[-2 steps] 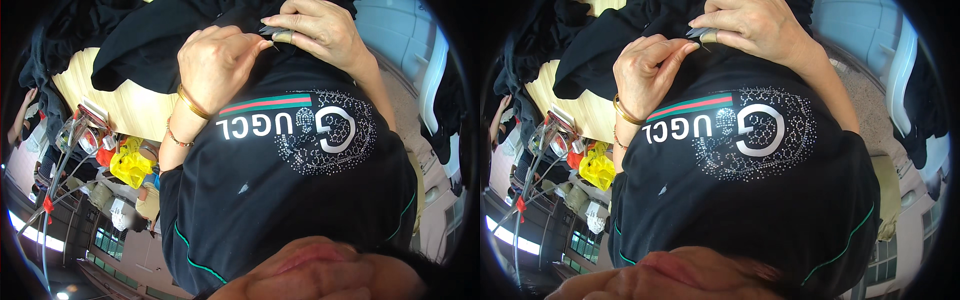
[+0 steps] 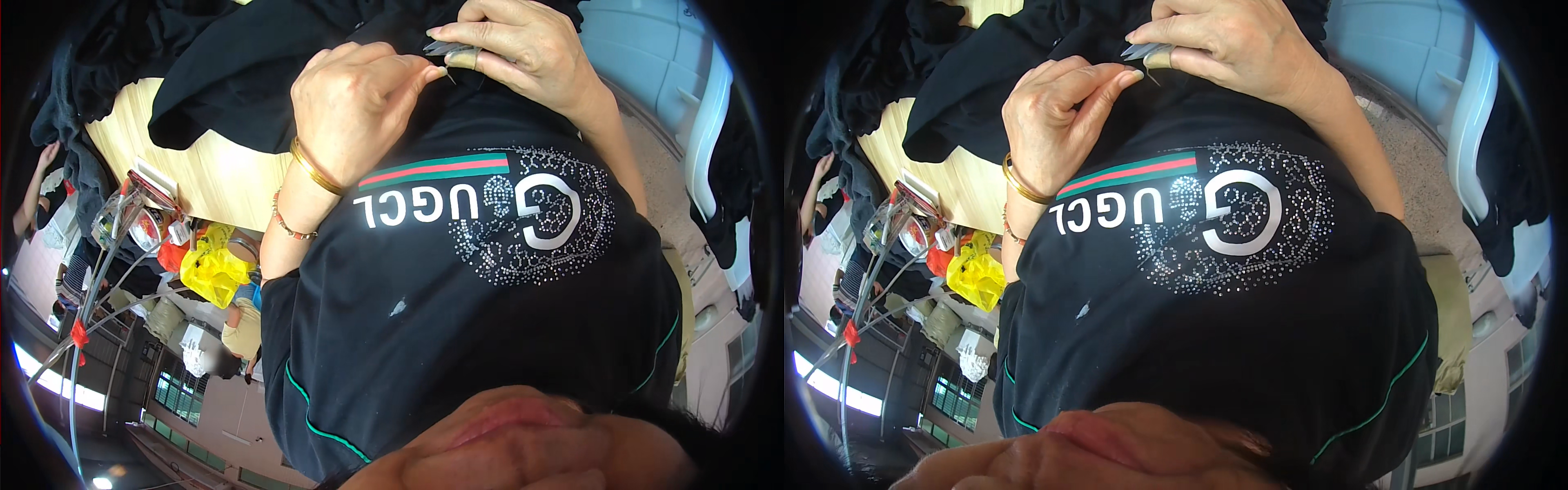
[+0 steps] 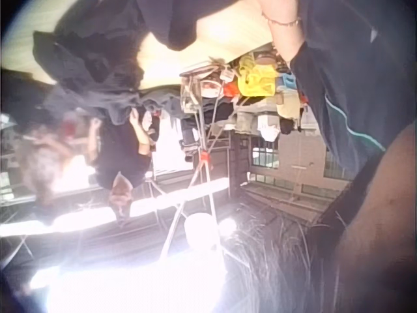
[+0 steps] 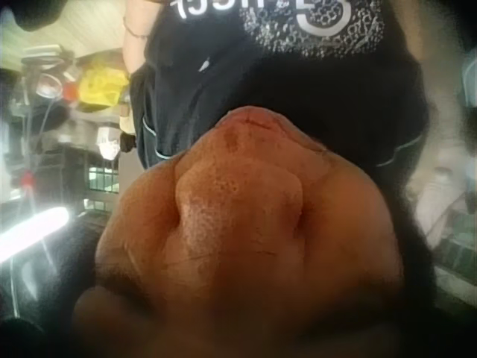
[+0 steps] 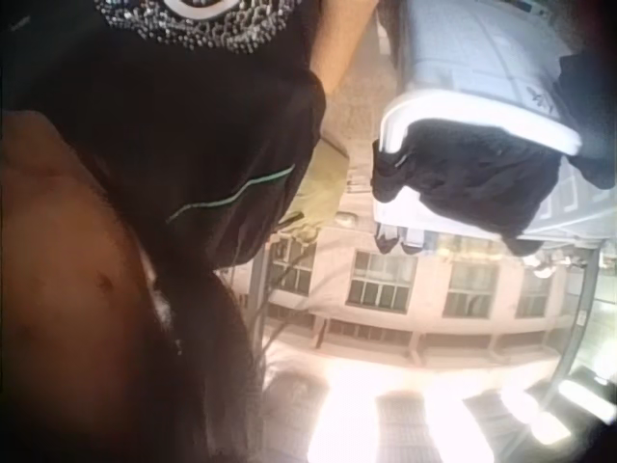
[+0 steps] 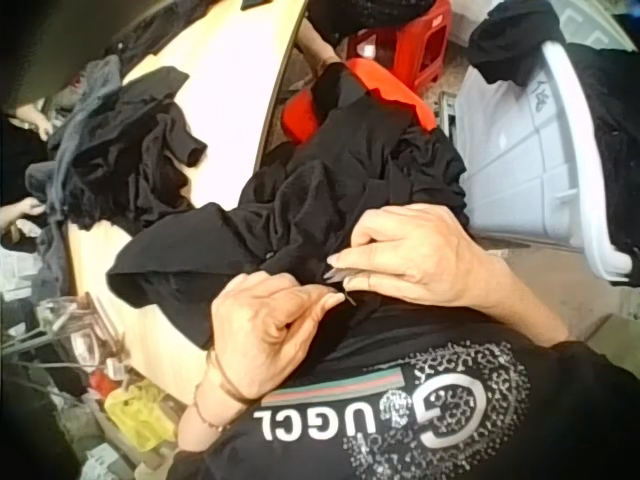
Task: Trimming excess threads from black shirts using small scissors.
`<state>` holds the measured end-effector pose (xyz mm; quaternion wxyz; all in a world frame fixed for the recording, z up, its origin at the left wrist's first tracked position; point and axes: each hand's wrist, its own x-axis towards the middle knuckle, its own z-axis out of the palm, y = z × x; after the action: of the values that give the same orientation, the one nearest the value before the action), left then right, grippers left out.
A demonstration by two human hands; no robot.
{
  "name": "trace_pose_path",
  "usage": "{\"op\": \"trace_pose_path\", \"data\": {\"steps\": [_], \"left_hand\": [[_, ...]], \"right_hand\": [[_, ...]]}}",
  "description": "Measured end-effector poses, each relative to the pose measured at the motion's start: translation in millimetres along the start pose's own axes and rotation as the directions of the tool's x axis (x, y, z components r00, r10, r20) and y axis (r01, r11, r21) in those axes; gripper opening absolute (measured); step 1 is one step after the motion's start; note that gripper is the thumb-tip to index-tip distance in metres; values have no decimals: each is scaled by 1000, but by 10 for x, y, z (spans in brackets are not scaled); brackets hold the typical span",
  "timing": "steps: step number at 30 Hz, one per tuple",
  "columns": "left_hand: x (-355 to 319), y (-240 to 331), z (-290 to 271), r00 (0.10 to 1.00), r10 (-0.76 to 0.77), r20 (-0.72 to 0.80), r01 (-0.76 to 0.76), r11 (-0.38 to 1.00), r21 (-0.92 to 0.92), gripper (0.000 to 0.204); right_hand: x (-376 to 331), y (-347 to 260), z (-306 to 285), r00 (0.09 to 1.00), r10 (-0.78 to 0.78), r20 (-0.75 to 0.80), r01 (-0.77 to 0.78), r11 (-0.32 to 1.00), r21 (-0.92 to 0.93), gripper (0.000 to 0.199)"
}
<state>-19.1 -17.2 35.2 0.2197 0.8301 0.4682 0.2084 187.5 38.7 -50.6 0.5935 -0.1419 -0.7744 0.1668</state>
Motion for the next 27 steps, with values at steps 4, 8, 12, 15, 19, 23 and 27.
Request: {"op": "trace_pose_path", "data": {"steps": [4, 8, 12, 15, 19, 23, 27], "left_hand": [[2, -29, 5, 1000, 0, -12, 0, 1000, -14, 10], [11, -32, -58, 1000, -20, 1, 20, 1000, 1, 9], [83, -49, -64, 995, 31, -96, -36, 998, -49, 8], [146, 15, -173, 997, -18, -74, 30, 986, 162, 54], [113, -145, -252, 967, -152, 207, 70, 932, 357, 63], [317, -374, -982, 995, -21, 100, 36, 989, -143, 30], [277, -1018, -2504, 947, -106, -305, 106, 994, -17, 30]], "right_hand": [[23, 6, 1, 1000, 1, -2, -1, 1000, -4, 24], [178, -197, -174, 943, 181, 279, -143, 978, -152, 26], [330, -288, -311, 799, 469, 377, -368, 877, -311, 23], [377, -262, -453, 748, 604, 275, -530, 793, -300, 29], [368, -179, -614, 754, 643, 138, -626, 766, -149, 37], [200, -181, -763, 683, 728, -57, -730, 681, -59, 33], [100, -141, -938, 600, 787, -143, -797, 603, -21, 30]]}}
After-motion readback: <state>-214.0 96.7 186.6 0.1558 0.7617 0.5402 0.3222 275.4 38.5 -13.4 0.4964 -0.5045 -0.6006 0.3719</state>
